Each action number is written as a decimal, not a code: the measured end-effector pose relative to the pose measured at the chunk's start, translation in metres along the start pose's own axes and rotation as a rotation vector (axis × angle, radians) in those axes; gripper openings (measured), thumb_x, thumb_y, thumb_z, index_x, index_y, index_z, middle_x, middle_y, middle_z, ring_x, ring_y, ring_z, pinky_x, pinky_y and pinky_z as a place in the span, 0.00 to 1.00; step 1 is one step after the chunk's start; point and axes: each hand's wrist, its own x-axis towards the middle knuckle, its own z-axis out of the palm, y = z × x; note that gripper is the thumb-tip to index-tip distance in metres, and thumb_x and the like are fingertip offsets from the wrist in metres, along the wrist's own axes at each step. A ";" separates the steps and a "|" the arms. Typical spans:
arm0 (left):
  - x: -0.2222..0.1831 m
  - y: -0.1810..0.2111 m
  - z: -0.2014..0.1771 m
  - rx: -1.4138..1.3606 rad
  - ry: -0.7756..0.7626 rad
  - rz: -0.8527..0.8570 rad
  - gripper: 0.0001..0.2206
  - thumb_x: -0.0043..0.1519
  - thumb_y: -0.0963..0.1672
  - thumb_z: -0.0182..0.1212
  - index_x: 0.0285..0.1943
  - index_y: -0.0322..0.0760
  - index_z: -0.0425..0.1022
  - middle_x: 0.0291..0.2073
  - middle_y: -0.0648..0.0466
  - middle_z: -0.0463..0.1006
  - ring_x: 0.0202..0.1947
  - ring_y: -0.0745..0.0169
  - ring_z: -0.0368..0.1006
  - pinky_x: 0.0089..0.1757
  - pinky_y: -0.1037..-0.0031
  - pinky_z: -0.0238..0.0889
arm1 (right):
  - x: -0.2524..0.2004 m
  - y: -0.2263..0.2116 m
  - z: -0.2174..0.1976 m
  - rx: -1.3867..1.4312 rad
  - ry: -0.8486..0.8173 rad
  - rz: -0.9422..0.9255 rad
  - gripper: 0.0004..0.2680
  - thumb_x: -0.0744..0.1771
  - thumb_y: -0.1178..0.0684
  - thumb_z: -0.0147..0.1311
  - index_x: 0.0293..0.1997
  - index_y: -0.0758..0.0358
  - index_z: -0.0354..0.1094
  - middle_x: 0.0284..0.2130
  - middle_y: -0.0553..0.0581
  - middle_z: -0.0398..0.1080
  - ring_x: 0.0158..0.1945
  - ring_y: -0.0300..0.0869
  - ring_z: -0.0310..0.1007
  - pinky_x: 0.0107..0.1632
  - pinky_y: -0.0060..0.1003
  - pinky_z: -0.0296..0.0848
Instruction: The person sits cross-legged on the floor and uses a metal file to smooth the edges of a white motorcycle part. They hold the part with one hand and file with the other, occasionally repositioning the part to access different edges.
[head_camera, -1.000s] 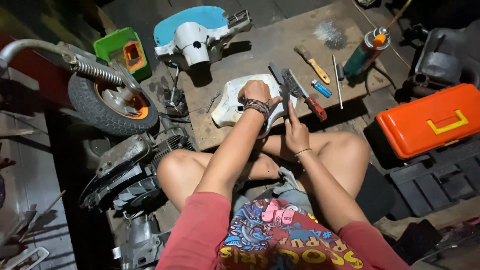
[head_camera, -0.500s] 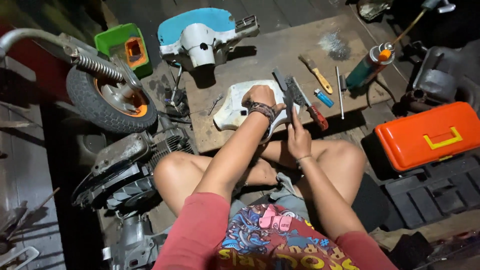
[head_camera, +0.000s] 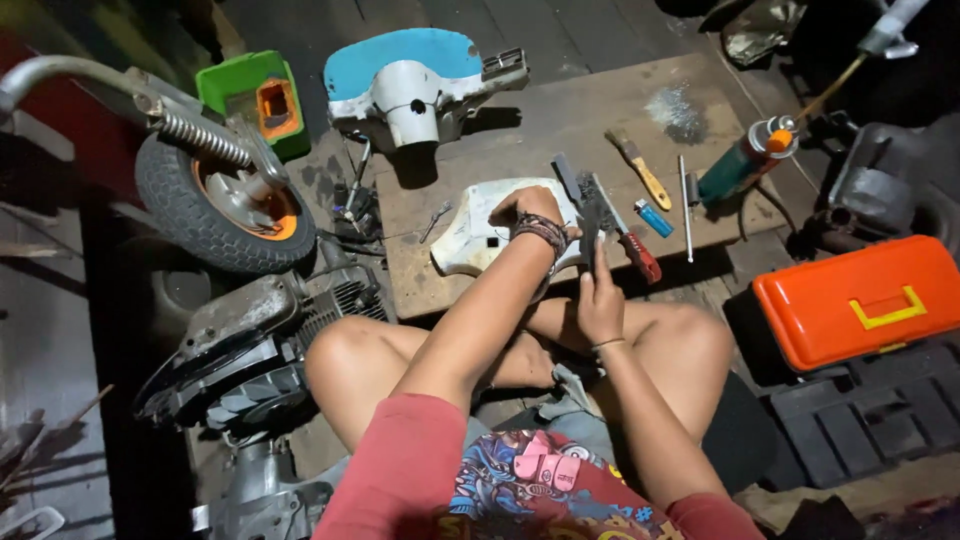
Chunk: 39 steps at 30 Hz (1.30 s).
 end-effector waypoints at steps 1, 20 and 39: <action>0.002 0.000 0.001 0.002 -0.002 -0.008 0.39 0.58 0.68 0.42 0.36 0.34 0.82 0.24 0.40 0.80 0.28 0.43 0.81 0.30 0.45 0.77 | 0.004 0.002 -0.001 0.004 -0.004 -0.005 0.23 0.69 0.53 0.40 0.77 0.42 0.46 0.55 0.71 0.70 0.53 0.69 0.71 0.59 0.63 0.67; 0.003 0.001 0.012 -0.036 0.104 -0.038 0.41 0.54 0.71 0.41 0.34 0.35 0.81 0.22 0.43 0.79 0.28 0.45 0.81 0.32 0.47 0.77 | 0.006 0.016 0.001 -0.173 0.084 -0.114 0.23 0.69 0.53 0.45 0.76 0.38 0.50 0.55 0.64 0.72 0.47 0.67 0.74 0.50 0.63 0.71; 0.010 0.000 0.017 -0.050 0.110 -0.011 0.43 0.53 0.71 0.40 0.33 0.35 0.81 0.21 0.40 0.79 0.27 0.44 0.81 0.32 0.46 0.77 | -0.015 -0.006 -0.013 -0.389 -0.030 -0.024 0.25 0.70 0.48 0.44 0.79 0.36 0.41 0.36 0.75 0.77 0.41 0.67 0.77 0.47 0.61 0.73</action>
